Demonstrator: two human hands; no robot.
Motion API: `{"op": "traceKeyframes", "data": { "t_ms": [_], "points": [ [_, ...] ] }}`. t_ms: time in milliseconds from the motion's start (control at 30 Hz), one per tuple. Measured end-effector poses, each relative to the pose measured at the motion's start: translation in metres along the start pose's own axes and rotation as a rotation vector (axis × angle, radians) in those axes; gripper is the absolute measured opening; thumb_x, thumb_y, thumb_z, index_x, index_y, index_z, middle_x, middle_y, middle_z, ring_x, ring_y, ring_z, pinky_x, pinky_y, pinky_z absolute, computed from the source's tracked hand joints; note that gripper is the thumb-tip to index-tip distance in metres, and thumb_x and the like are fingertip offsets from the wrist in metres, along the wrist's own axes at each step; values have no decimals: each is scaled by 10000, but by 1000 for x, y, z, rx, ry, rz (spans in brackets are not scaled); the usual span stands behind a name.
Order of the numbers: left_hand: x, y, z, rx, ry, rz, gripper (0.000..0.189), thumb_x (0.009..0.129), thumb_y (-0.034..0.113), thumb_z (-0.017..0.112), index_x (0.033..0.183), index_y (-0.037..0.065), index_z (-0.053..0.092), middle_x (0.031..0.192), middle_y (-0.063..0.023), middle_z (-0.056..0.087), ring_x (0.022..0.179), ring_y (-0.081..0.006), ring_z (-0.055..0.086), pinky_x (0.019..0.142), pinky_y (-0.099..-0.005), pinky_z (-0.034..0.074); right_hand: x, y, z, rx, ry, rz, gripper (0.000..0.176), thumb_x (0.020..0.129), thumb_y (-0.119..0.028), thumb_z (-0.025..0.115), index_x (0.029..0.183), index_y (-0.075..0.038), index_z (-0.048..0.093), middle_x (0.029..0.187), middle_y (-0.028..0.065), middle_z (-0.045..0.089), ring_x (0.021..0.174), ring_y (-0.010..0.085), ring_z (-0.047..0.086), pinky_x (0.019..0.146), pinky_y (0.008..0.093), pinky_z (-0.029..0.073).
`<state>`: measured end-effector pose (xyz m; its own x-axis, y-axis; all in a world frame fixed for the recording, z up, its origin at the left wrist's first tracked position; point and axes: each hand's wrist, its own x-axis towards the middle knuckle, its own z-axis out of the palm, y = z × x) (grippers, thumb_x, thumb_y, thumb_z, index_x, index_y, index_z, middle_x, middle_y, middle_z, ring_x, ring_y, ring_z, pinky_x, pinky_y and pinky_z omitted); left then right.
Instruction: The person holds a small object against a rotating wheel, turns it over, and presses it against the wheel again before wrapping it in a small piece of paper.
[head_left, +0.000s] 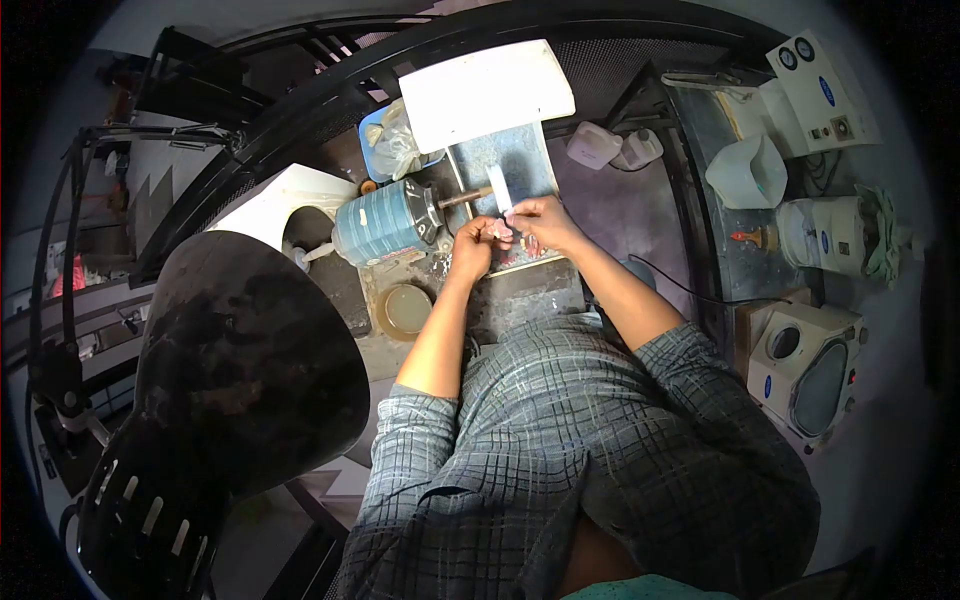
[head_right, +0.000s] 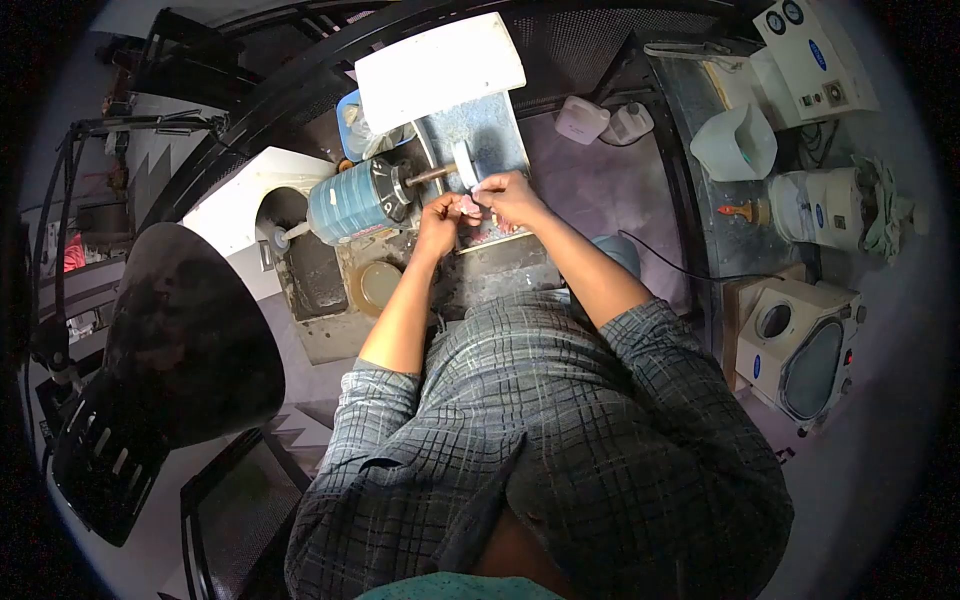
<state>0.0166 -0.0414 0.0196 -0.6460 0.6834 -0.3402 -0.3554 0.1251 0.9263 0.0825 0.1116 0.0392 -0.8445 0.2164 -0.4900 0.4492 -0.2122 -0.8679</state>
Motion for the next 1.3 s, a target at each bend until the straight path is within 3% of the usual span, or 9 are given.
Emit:
{"op": "traceKeyframes", "data": {
  "t_ms": [133,367,433,567,633,867,967,1033,1300],
  "points": [
    [0,0,5,-185,47,-72,134,897,27,369,957,1,486,726,-104,586,586,-172,586,499,-275,502,10,10,1,-59,-29,-50,104,744,-66,632,820,3,617,653,57,600,393,88,495,306,233,381],
    [2,0,8,-400,86,-144,139,869,-8,362,968,0,460,662,-108,556,514,-173,550,481,-282,496,-3,-3,3,-46,-1,-49,95,726,-53,654,785,10,613,650,41,608,503,66,531,422,198,418],
    [2,-1,7,-413,76,-179,130,904,108,406,925,6,482,693,-83,565,522,-153,540,493,-277,496,-3,-2,5,-27,-11,-31,97,737,-66,650,789,9,618,645,37,610,496,62,524,441,198,427],
    [1,0,7,-450,71,-213,146,910,133,400,898,21,493,675,-75,562,517,-146,536,486,-276,494,-6,-5,6,-57,19,-1,96,743,-68,643,795,10,625,649,41,614,502,61,527,439,198,426],
    [1,-1,7,-499,77,-201,166,915,141,389,895,27,507,670,-75,562,508,-146,531,485,-281,497,1,7,6,-13,31,-91,109,753,-82,633,809,12,630,651,47,616,498,65,530,417,200,421],
    [2,-4,6,-576,72,-179,128,902,100,406,905,20,507,693,-73,565,541,-137,528,508,-256,473,8,18,4,-43,32,-130,132,757,-104,631,830,6,634,646,55,612,491,71,528,378,223,412],
    [5,-7,9,-690,70,-195,139,908,104,390,897,36,511,721,-56,546,571,-132,495,501,-255,437,6,8,5,-26,66,-9,144,754,-114,639,835,5,632,642,58,607,492,84,537,373,229,415],
    [10,-7,13,-784,127,-276,128,910,119,392,874,44,489,714,-48,529,555,-133,467,475,-248,404,10,7,3,140,56,167,177,746,-114,653,851,24,614,649,71,604,482,108,543,386,223,423],
    [30,5,21,-667,258,-228,210,933,174,351,800,45,450,639,-45,471,471,-117,415,379,-234,351,25,-3,0,303,24,205,118,741,-8,619,781,64,536,681,133,607,565,179,611,497,269,518]
  ]
}}
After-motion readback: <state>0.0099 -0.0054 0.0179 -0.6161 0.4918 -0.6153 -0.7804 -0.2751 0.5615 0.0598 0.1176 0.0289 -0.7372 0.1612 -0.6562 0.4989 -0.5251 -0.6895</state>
